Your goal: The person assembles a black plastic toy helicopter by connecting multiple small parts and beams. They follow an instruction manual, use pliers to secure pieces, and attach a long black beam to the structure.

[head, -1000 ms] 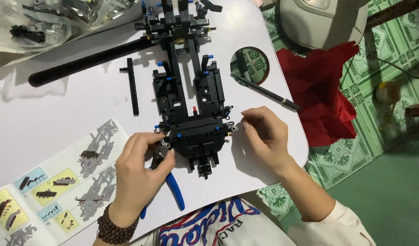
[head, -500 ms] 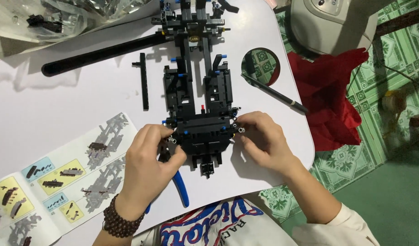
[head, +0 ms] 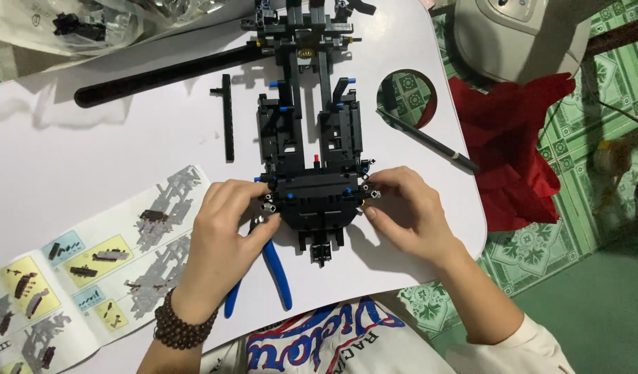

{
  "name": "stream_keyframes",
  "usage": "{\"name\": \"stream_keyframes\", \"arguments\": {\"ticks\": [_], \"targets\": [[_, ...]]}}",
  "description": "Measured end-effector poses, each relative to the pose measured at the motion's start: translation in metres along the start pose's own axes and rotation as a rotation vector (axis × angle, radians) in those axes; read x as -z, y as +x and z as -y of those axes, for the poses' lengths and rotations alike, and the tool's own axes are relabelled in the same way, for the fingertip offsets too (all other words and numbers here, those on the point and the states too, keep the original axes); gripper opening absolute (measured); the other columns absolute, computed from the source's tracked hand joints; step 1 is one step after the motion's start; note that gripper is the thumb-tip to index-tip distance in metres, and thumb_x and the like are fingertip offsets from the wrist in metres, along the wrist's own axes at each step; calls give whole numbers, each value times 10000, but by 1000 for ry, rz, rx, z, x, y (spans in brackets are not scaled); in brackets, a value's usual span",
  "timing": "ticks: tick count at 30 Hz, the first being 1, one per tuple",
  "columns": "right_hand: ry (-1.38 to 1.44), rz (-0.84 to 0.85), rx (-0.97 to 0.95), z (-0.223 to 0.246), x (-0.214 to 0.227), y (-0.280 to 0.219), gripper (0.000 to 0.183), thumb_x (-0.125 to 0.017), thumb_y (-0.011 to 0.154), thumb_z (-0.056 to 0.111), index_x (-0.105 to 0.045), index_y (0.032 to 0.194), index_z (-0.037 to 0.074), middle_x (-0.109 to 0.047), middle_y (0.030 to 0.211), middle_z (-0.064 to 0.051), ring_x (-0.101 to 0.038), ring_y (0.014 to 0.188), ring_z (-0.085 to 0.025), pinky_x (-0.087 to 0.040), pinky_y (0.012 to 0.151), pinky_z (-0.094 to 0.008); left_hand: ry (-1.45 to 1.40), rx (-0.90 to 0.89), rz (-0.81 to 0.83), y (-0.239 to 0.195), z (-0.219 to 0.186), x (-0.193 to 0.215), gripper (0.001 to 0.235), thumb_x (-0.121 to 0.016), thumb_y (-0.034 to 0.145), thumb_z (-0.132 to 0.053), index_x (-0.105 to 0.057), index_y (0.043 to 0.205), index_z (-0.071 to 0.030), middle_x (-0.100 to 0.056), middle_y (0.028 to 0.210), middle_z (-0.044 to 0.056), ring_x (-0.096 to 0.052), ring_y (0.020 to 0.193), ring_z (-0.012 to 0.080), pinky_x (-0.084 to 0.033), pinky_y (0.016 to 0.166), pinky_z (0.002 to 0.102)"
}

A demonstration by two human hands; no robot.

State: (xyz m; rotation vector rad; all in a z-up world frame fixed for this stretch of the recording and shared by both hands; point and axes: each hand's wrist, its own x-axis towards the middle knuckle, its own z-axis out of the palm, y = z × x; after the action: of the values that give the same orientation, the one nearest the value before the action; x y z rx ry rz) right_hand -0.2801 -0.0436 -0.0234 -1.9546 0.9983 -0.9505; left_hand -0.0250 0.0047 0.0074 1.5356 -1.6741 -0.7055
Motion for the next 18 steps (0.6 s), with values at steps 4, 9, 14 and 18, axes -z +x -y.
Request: {"name": "stream_keyframes", "arguments": {"ticks": [4, 9, 14, 18], "targets": [[25, -28, 12, 1, -1, 1, 323, -707, 735, 71, -622, 1034, -21, -658, 854, -149, -614, 735, -248, -505, 651, -337, -18, 11, 0, 1, 2, 1, 272, -752, 660, 45, -662, 916, 61, -614, 805, 185, -587, 832, 336, -542, 627, 344], [86, -34, 21, 1, -1, 3, 272, -734, 732, 52, -653, 982, -16, -666, 852, -156, -621, 752, -242, -505, 664, -324, -14, -27, 17, 2, 6, 1, 284, -764, 650, 53, -658, 912, 81, -594, 791, 192, -580, 832, 343, -550, 618, 353], [108, -42, 5, -3, -1, 4, 256, -744, 731, 49, -659, 964, -18, -666, 845, -160, -619, 737, -237, -506, 652, -321, 51, -94, 27, 4, 8, -2, 270, -774, 659, 22, -664, 903, 57, -589, 797, 162, -569, 827, 308, -537, 621, 340], [125, -58, -8, 0, -1, 5, 246, -753, 722, 39, -670, 950, -5, -661, 837, -153, -607, 718, -217, -504, 645, -312, 93, -94, 43, 6, 7, -3, 269, -768, 647, 26, -661, 893, 53, -591, 787, 146, -573, 796, 289, -526, 593, 321]]}}
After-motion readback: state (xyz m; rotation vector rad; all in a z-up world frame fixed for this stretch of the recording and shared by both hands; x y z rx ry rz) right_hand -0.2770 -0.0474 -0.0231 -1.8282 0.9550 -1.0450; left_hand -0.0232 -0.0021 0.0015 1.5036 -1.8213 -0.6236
